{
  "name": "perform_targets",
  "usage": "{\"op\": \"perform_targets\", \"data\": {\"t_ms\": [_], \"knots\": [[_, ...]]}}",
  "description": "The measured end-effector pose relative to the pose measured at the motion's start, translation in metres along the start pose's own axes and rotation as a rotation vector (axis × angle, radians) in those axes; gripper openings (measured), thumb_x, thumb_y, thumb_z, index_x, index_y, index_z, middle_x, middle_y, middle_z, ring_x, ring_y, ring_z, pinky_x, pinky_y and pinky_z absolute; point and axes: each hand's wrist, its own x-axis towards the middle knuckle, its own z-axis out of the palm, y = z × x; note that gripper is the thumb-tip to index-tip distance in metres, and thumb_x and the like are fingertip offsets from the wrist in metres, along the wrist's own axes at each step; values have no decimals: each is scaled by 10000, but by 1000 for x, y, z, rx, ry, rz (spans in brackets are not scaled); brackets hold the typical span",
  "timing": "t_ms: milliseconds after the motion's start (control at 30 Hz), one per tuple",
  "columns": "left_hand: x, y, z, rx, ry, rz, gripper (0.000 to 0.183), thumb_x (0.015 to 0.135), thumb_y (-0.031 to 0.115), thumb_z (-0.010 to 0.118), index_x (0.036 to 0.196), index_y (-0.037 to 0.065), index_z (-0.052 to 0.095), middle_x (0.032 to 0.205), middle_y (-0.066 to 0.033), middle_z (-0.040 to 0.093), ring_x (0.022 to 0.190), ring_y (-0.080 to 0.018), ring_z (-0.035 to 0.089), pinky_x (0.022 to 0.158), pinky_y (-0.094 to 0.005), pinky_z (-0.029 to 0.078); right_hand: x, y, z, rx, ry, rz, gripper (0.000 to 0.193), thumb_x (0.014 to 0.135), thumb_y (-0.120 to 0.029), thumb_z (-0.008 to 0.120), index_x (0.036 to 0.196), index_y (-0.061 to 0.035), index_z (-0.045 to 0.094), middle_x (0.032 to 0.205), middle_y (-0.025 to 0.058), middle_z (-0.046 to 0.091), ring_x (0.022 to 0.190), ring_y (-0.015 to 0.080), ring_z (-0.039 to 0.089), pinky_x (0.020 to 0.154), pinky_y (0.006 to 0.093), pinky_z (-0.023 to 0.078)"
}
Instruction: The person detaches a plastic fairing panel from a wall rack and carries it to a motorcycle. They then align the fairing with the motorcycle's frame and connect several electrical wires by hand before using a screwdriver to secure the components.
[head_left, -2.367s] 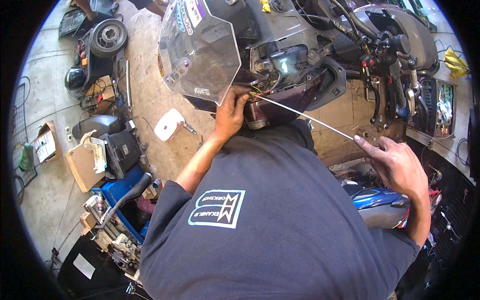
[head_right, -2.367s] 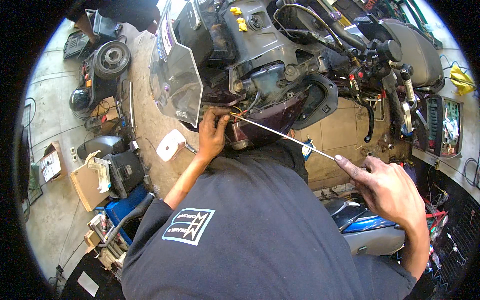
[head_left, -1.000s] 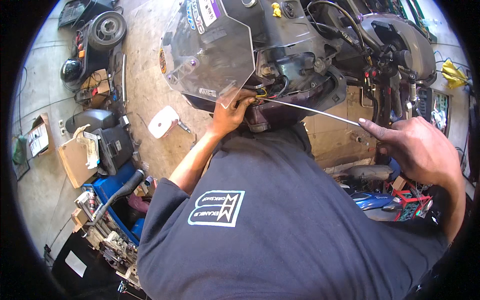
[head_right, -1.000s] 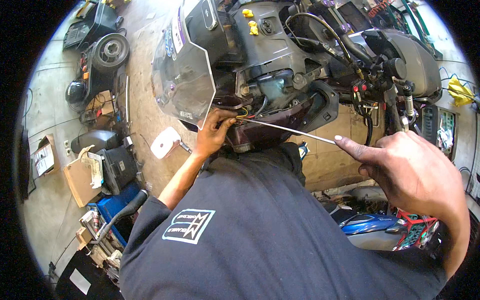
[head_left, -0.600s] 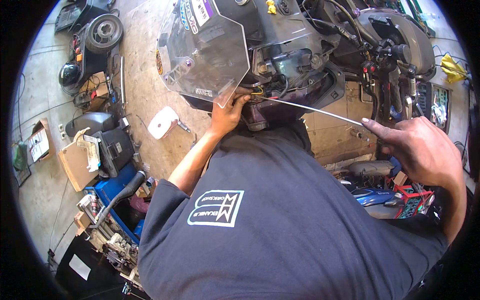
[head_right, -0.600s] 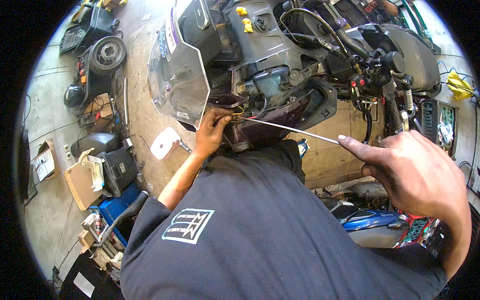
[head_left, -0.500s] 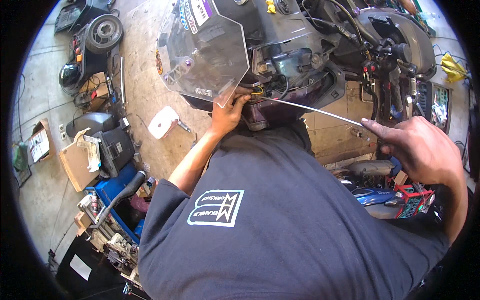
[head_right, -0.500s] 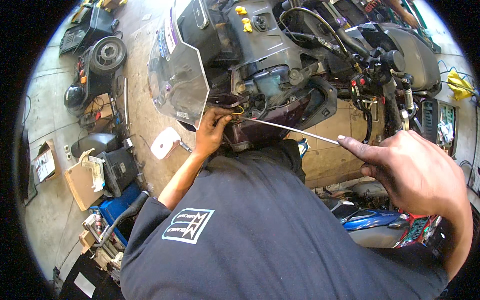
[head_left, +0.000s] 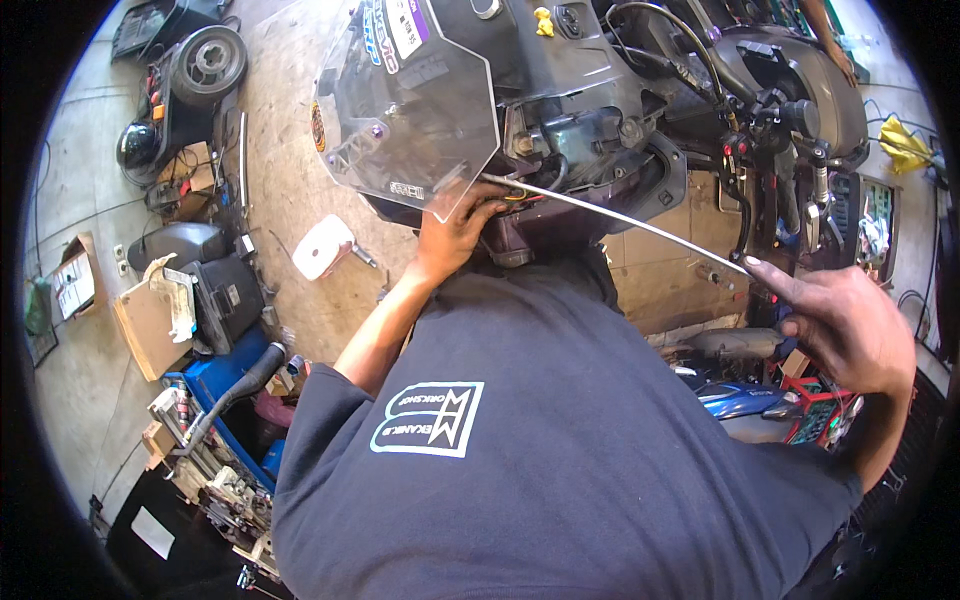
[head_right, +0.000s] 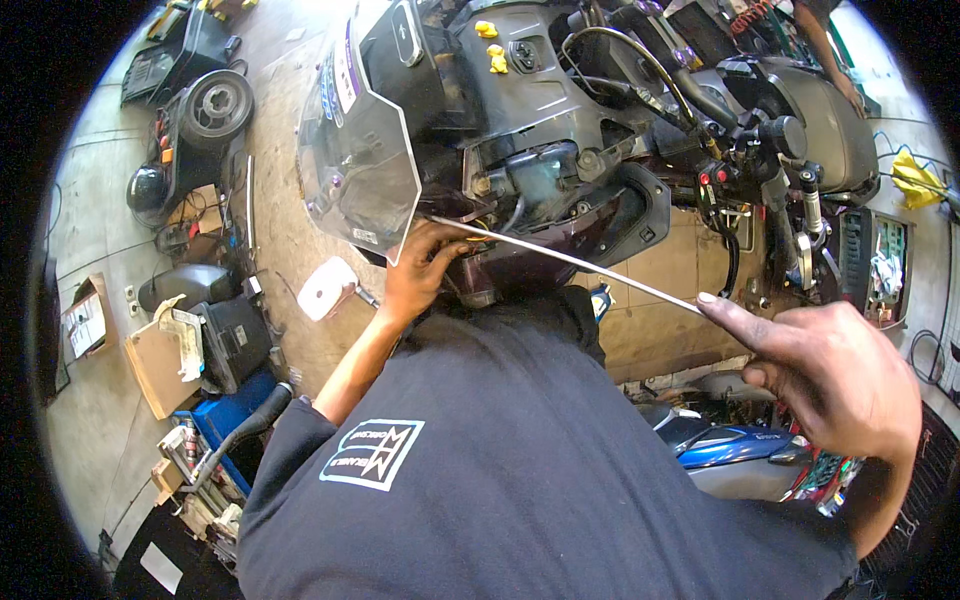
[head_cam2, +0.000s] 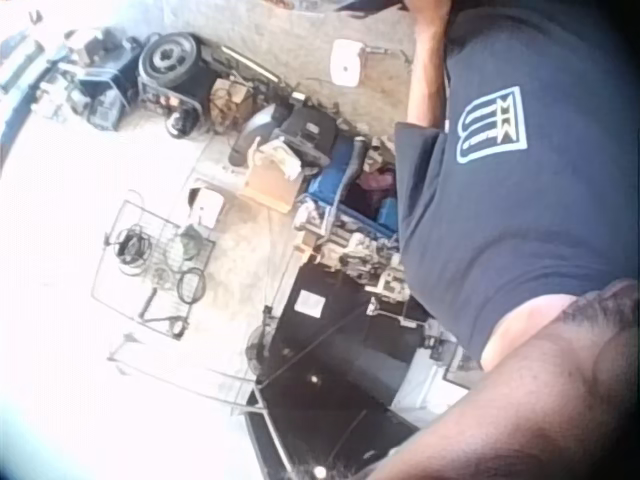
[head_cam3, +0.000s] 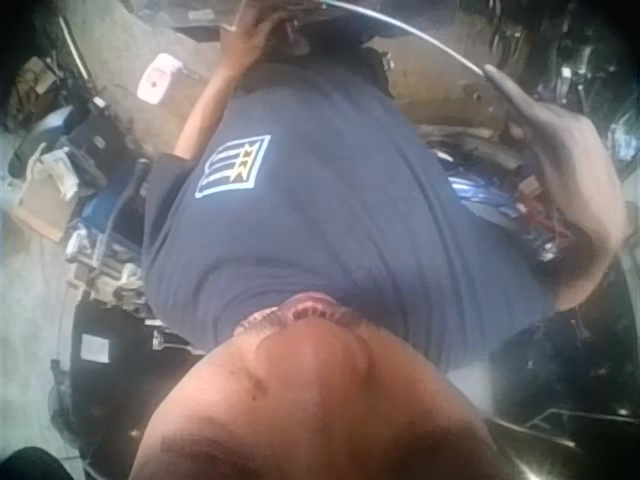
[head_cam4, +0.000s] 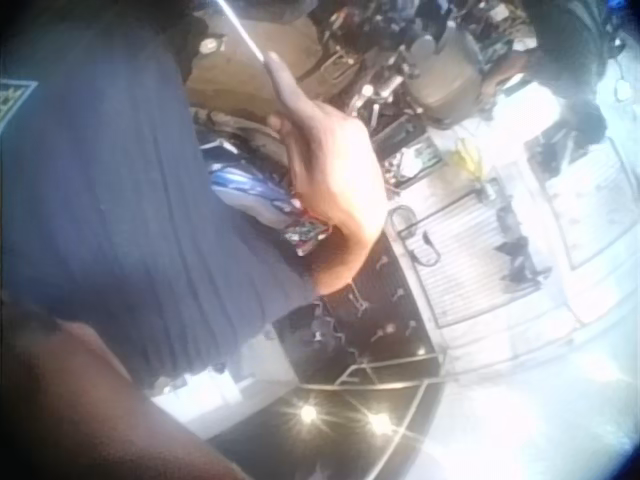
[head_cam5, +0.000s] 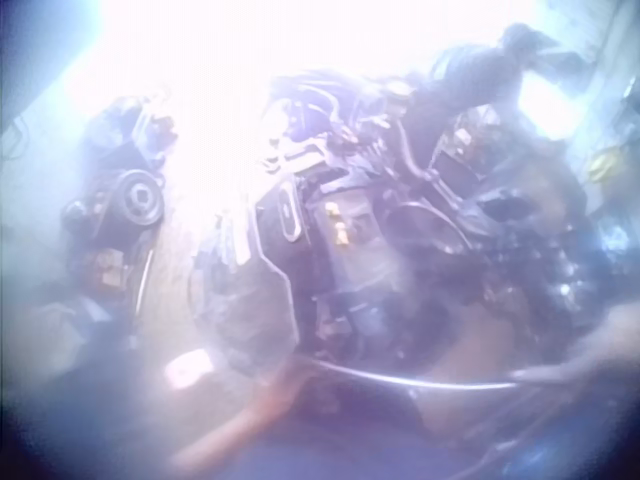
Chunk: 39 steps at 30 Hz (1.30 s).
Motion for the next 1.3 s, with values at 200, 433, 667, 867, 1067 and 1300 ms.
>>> {"op": "perform_targets", "data": {"t_ms": [200, 433, 667, 867, 1067, 1300], "knots": [[2, 9, 9, 238, 117, 187, 116, 858, 77, 712, 967, 42, 696, 933, -92, 704, 875, -312, 651, 772, -423, 502, -19, 20, 34, 115, 207, -104, 655, 780, -28, 700, 1410, 41, 536, 667, 164, 522, 606, 344, 558, 594, 419, 440], [3, 15, 13, 348, 95, 194, 118, 833, 50, 697, 951, 43, 682, 903, -92, 687, 862, -315, 642, 775, -426, 502, -35, 55, 83, 217, 375, -141, 640, 787, -98, 737, 1383, 46, 557, 736, 185, 594, 650, 361, 599, 639, 405, 479], [4, 18, 14, 296, 129, 156, 102, 843, 8, 688, 944, 15, 696, 909, -125, 694, 841, -318, 629, 773, -406, 498, 21, 100, 188, 851, 787, -106, 467, 871, -222, 757, 1253, 22, 644, 802, 51, 622, 693, 114, 573, 631, 281, 468], [-7, 22, -5, 137, 118, 78, 179, 905, 19, 660, 1075, 38, 711, 1025, -153, 726, 948, -326, 689, 852, -393, 516, 132, 87, 275, 1001, 1032, -362, 219, 905, 63, 615, 1078, -59, 672, 925, 59, 630, 773, 161, 597, 737, 292, 507], [-24, 61, -12, -318, -174, 141, 525, 888, 299, 761, 1296, 21, 581, 1251, -160, 661, 1182, -348, 600, 1025, -453, 461, 142, 39, 259, 823, 661, -312, 238, 941, 38, 602, 1162, -34, 650, 965, 121, 670, 815, 199, 657, 720, 316, 534], [11, 116, 12, -570, -372, 445, 120, 981, 94, 560, 1033, 17, 636, 1075, -172, 666, 1045, -375, 630, 943, -481, 491, 177, -10, 191, 596, 712, -858, 397, 872, 16, 565, 1264, -46, 558, 1136, 177, 629, 1124, 351, 610, 897, 418, 526]]}}
